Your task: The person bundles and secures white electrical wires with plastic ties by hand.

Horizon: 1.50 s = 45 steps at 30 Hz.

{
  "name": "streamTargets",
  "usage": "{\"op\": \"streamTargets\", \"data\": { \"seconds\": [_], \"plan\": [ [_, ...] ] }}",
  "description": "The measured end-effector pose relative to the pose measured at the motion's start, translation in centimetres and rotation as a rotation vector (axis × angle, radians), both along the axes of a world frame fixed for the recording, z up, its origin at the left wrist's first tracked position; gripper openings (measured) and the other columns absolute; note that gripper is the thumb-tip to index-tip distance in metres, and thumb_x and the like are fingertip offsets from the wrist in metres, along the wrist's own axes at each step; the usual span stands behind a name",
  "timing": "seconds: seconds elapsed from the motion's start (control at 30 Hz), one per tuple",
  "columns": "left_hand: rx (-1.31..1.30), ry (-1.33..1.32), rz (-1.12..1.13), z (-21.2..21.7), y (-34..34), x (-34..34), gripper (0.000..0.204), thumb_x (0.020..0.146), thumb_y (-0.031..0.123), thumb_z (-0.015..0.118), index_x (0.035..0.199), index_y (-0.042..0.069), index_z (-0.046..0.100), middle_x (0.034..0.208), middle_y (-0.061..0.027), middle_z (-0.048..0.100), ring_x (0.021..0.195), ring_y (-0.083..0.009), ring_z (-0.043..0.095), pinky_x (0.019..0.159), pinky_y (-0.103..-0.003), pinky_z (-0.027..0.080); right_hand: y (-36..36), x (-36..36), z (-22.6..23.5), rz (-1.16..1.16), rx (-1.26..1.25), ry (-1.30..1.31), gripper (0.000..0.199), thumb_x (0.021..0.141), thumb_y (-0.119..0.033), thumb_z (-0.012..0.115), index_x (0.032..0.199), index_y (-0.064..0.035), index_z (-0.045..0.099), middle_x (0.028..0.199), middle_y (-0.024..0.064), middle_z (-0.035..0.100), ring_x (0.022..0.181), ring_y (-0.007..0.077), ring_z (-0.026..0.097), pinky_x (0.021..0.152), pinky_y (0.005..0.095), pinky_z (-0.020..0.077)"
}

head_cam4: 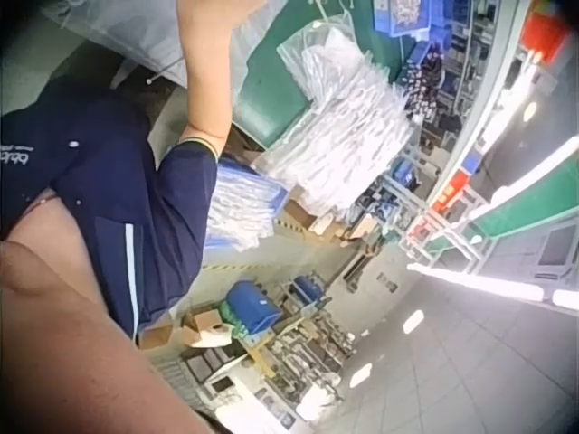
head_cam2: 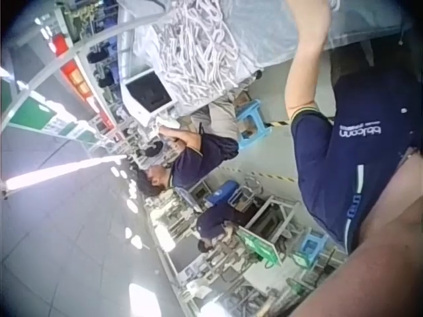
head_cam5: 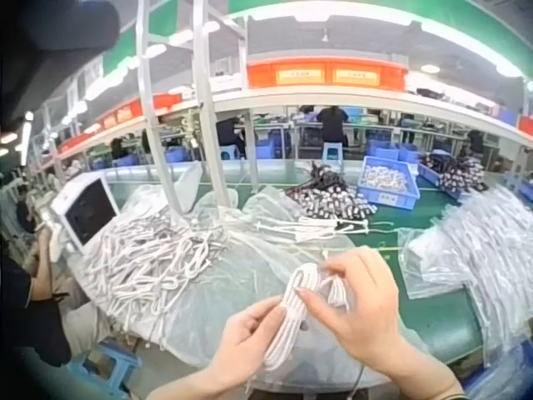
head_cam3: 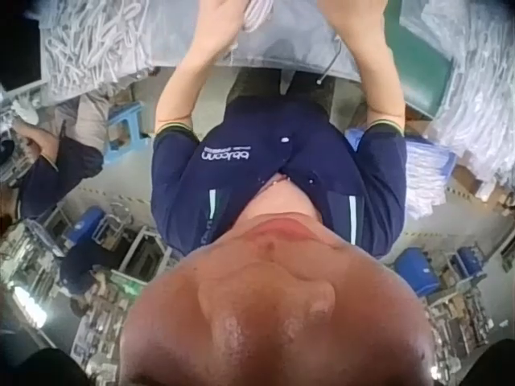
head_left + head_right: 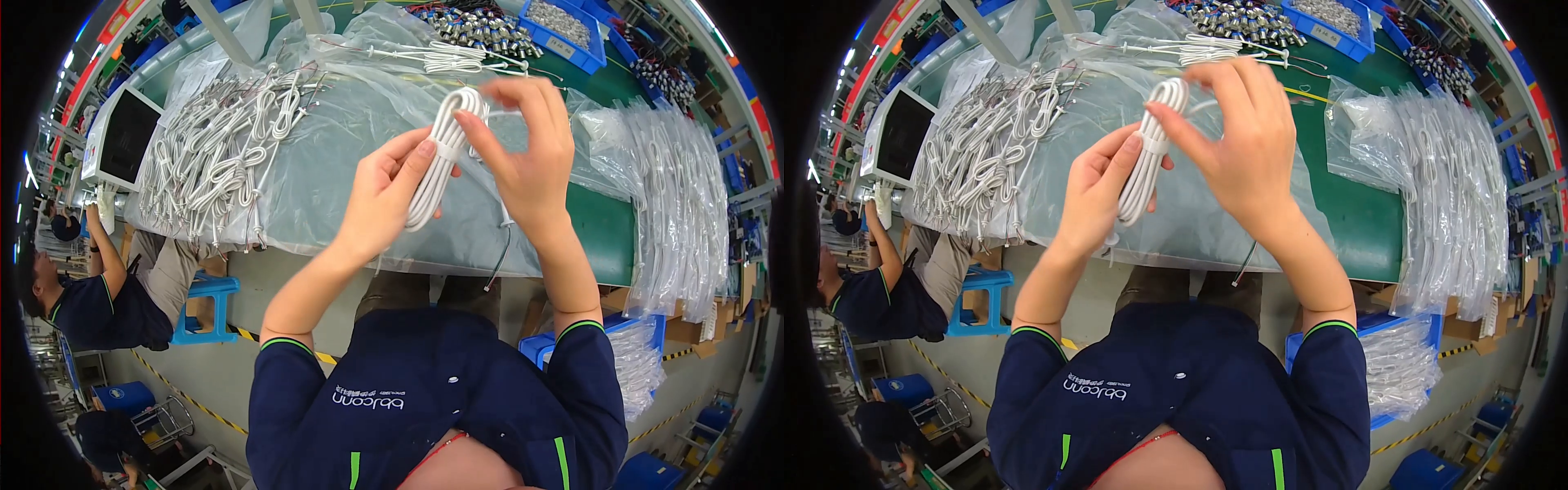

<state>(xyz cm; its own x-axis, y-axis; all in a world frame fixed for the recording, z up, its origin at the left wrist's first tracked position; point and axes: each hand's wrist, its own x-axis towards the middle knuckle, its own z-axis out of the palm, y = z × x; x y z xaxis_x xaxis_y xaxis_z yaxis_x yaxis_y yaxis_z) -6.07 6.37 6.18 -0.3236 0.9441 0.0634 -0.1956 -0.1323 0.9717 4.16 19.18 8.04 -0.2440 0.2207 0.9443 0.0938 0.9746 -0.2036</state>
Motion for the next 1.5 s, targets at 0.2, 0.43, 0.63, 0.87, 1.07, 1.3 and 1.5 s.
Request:
{"op": "streamTargets", "data": {
  "seconds": [0.2,0.43,0.63,0.87,1.07,1.3,1.5],
  "plan": [
    [0.241,-0.088,0.253,-0.2,-0.1,2.0,0.034,0.094,0.023,0.043,0.117,-0.002,0.045,0.081,-0.0090,0.060,0.056,-0.0121,0.057,0.049,-0.023,0.047,-3.0,1.3,-0.4,0.307,-0.364,-0.324,0.026,0.069,-0.018,0.073,0.069,-0.0062,0.050,0.064,0.0037,0.051,0.056,0.0181,0.047,0.049,0.0293,0.0372],
    [0.034,-0.151,-0.040,1.3,-1.7,-1.2,0.034,0.093,0.022,0.048,0.116,-0.003,0.052,0.083,-0.0110,0.064,0.055,-0.0108,0.058,0.046,-0.021,0.046,-1.6,2.3,3.2,0.160,0.279,-0.347,0.030,0.061,-0.013,0.073,0.090,-0.0120,0.063,0.079,0.0000,0.057,0.077,0.0176,0.055,0.080,0.0360,0.0443],
    [0.048,0.282,0.067,1.1,-2.8,-3.0,0.041,0.096,0.030,0.035,0.113,-0.001,0.056,0.085,-0.0093,0.065,0.068,-0.0142,0.060,0.064,-0.028,0.046,-0.5,1.9,1.8,0.254,0.196,-0.455,0.029,0.062,-0.014,0.071,0.090,-0.0120,0.065,0.086,0.0027,0.057,0.082,0.0194,0.055,0.078,0.0341,0.0451],
    [0.346,0.604,0.025,-0.4,-5.9,-0.4,0.028,0.077,0.015,0.065,0.099,-0.001,0.058,0.095,-0.0143,0.059,0.059,-0.0153,0.056,0.057,-0.029,0.047,-1.7,1.7,1.7,0.438,-0.290,-0.241,0.024,0.070,0.003,0.066,0.093,-0.0023,0.065,0.088,0.0084,0.057,0.079,0.0183,0.057,0.067,0.0252,0.0460],
    [0.622,-0.065,0.457,1.5,-2.4,1.7,0.034,0.076,0.018,0.070,0.095,-0.001,0.050,0.085,-0.0158,0.057,0.053,-0.0095,0.053,0.038,-0.016,0.039,-5.1,2.1,2.3,0.613,-0.429,-0.325,0.025,0.067,-0.001,0.070,0.092,-0.0042,0.067,0.090,0.0072,0.056,0.079,0.0181,0.056,0.068,0.0272,0.0464],
    [0.604,0.235,0.504,0.7,-1.2,2.0,0.031,0.082,0.029,0.058,0.081,0.000,0.045,0.079,-0.0148,0.054,0.050,-0.0128,0.052,0.030,-0.019,0.035,-4.3,3.0,3.5,0.437,-0.075,-0.365,0.022,0.062,-0.006,0.073,0.083,-0.0056,0.069,0.084,0.0039,0.059,0.084,0.0217,0.056,0.078,0.0328,0.0436],
    [0.580,0.111,0.617,1.8,-0.3,3.3,0.029,0.082,0.026,0.056,0.075,0.001,0.043,0.073,-0.0136,0.053,0.041,-0.0116,0.047,0.027,-0.020,0.034,-4.7,3.5,4.3,0.377,-0.118,-0.320,0.019,0.060,-0.002,0.073,0.077,-0.0060,0.068,0.082,0.0033,0.059,0.083,0.0200,0.056,0.074,0.0305,0.0431]
  ]
}}
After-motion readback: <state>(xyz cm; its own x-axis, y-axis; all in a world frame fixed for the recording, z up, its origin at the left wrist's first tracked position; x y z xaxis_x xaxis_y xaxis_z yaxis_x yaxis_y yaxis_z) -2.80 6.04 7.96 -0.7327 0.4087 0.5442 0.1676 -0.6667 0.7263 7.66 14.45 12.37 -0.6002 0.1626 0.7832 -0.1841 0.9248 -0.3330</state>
